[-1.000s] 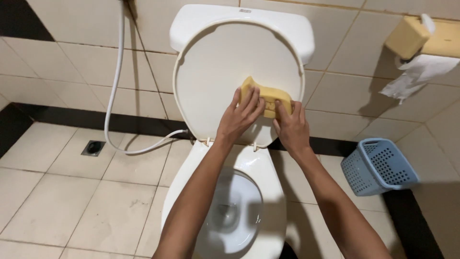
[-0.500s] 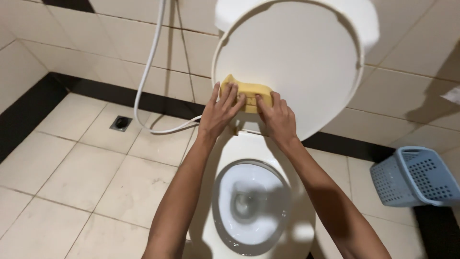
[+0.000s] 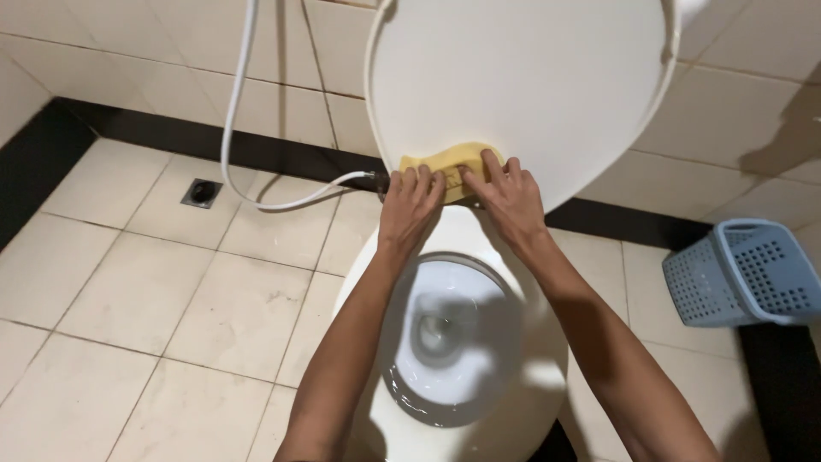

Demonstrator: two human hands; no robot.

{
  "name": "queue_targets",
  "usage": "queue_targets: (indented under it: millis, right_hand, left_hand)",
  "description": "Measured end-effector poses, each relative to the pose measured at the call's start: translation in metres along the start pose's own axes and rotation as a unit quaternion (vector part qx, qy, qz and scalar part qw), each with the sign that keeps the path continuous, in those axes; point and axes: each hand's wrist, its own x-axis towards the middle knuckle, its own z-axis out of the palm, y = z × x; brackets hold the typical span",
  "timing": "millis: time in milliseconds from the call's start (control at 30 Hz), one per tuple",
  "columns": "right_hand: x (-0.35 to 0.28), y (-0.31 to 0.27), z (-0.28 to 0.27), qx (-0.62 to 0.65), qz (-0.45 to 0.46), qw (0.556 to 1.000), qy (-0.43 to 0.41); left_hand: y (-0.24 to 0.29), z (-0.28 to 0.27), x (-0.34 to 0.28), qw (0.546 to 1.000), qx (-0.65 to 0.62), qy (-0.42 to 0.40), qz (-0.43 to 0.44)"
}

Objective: The person sprays cleaning solution onto the toilet seat and rim, then wipes the surfaces with a yellow sponge. They rinse the sponge under running water at the sink and continue wiping the toilet seat and rim.

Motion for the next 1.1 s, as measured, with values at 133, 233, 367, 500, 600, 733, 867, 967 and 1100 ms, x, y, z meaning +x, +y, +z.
queue_targets:
  millis: [133, 233, 367, 500, 600, 733, 867, 967, 1100]
  right_hand:
    - [-0.026, 0.027, -0.012, -0.027, 0.012, 0.999, -0.02]
    - [-0.04, 0.049, -0.032, -0.045, 0.014, 0.998, -0.036]
    - [-0.044, 0.078, -0.057, -0.072, 0.046, 0.995, -0.052]
    - [-0.03, 0.098, -0.078, -0.074, 0.076, 0.994, 0.003]
    - [-0.004, 0.107, -0.101, -0.036, 0.098, 0.994, 0.025]
    - [0.036, 0.107, -0.125, -0.014, 0.113, 0.992, 0.048]
    - [0.064, 0.095, -0.121, -0.002, 0.093, 0.993, 0.068]
    - [0.078, 0.077, -0.11, -0.007, 0.07, 0.995, 0.074]
    - [0.082, 0.051, -0.085, -0.008, 0.046, 0.996, 0.081]
  left_hand:
    - [0.037, 0.012, 0.013, 1.0, -0.018, -0.001, 0.023]
    - [0.062, 0.012, 0.029, 0.999, -0.024, 0.022, 0.037]
    - [0.074, -0.001, 0.059, 0.995, 0.011, 0.069, 0.065]
    - [0.06, -0.01, 0.093, 0.988, 0.054, 0.117, 0.087]
    - [0.038, -0.023, 0.124, 0.984, 0.056, 0.143, 0.093]
    - [0.004, -0.082, 0.15, 0.988, 0.1, 0.077, 0.094]
    - [-0.027, -0.077, 0.148, 0.989, 0.086, 0.101, 0.066]
    - [-0.047, -0.078, 0.133, 0.99, 0.094, 0.09, 0.045]
    - [-0.059, -0.06, 0.099, 0.994, 0.059, 0.088, 0.008]
